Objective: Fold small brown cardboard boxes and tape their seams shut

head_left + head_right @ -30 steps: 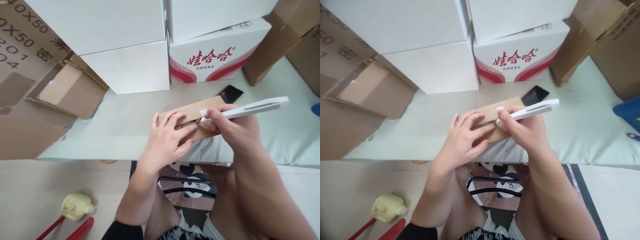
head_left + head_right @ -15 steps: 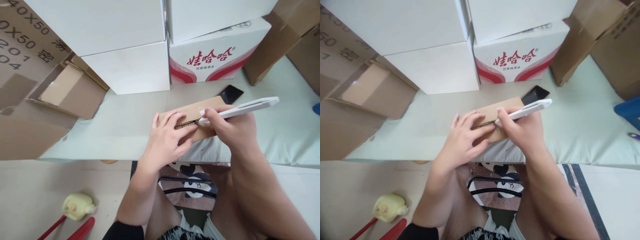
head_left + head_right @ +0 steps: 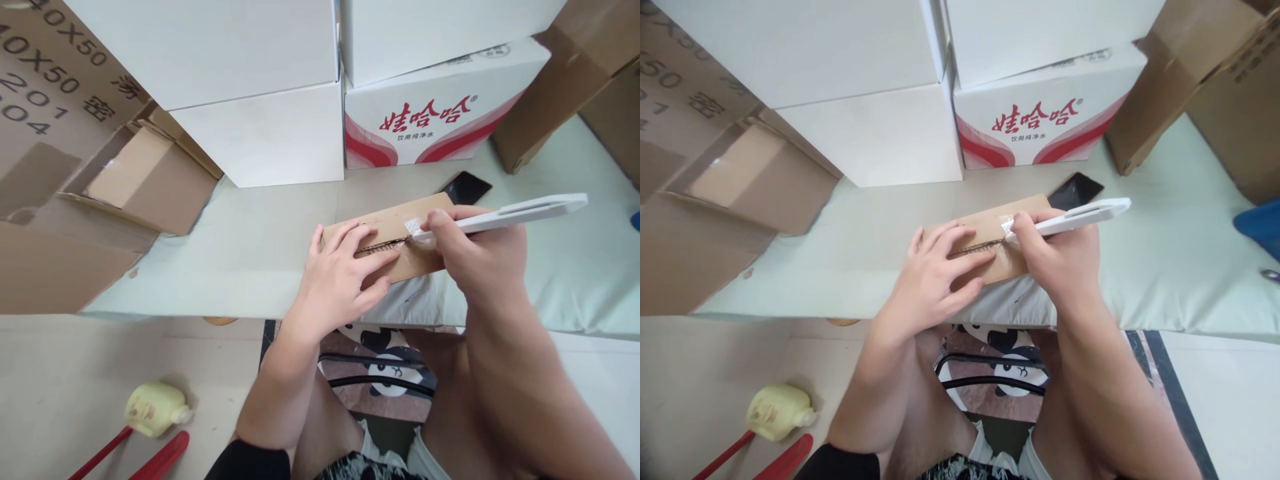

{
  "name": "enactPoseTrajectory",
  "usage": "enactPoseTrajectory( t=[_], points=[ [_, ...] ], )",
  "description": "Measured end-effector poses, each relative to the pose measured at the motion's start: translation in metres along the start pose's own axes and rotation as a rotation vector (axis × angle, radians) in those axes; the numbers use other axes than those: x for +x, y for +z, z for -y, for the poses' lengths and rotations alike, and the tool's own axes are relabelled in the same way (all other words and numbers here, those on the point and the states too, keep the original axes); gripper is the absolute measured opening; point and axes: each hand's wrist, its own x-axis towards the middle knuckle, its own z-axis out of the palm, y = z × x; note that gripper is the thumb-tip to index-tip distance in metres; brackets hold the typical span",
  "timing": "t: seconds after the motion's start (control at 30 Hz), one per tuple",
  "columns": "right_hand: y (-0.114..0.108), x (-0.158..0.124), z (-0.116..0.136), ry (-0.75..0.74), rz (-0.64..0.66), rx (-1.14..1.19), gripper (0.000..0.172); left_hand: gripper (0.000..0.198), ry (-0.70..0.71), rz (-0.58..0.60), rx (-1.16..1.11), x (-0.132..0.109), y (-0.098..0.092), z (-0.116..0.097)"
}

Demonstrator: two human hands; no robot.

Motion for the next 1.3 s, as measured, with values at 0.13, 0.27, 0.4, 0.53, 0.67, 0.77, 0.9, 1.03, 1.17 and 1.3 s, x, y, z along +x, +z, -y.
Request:
enactPoseTrajectory(
  t=[0.13,0.27,0.4,0.53,0.67,0.77,0.9,1.03,1.17,1.3],
  points=[
    [-0.0011,0.0007,-0.0025,0.057,-0.022,0.056,0.021,0.039,0.004,-0.002,-0.007,0.0009,0.0005,0.0008],
    [-0.0011,0.0001,-0.0053,0.055,0.033,0.092,0.023,0.038,0.004,-0.011,-0.002,0.0016,0.0015,0.0017],
    [0.0010,-0.0008,-0.0055,-0.010,0.136,0.070,0.030,0.036,0.005,-0.012,0.002,0.0019,0.0019,0.0020],
    [0.0018,-0.0007,-0.0059,-0.049,0.144,0.037,0.029,0.036,0.003,-0.009,0.004,0.0017,0.0018,0.0020],
    [0.0003,-0.0009,-0.0062,-0.039,0.118,0.064,0.030,0.036,0.002,-0.014,-0.002,0.0019,0.0019,0.0019],
    [-0.0004,-0.0008,-0.0053,-0.031,0.134,0.078,0.031,0.036,-0.006,-0.017,-0.007,0.0023,0.0018,0.0016],
    [-0.0004,0.0001,-0.0042,-0.031,0.137,0.071,0.032,0.036,-0.008,-0.012,-0.007,0.0025,0.0015,0.0014],
    [-0.0005,0.0002,-0.0046,-0.034,0.122,0.063,0.032,0.036,-0.006,-0.014,-0.007,0.0022,0.0016,0.0016],
    [-0.0005,-0.0005,-0.0054,-0.022,0.109,0.063,0.033,0.035,-0.002,-0.022,-0.009,0.0021,0.0018,0.0021],
    [-0.0009,-0.0005,-0.0048,0.001,0.091,0.047,0.032,0.035,0.004,-0.021,-0.016,0.0023,0.0021,0.0024]
  ],
)
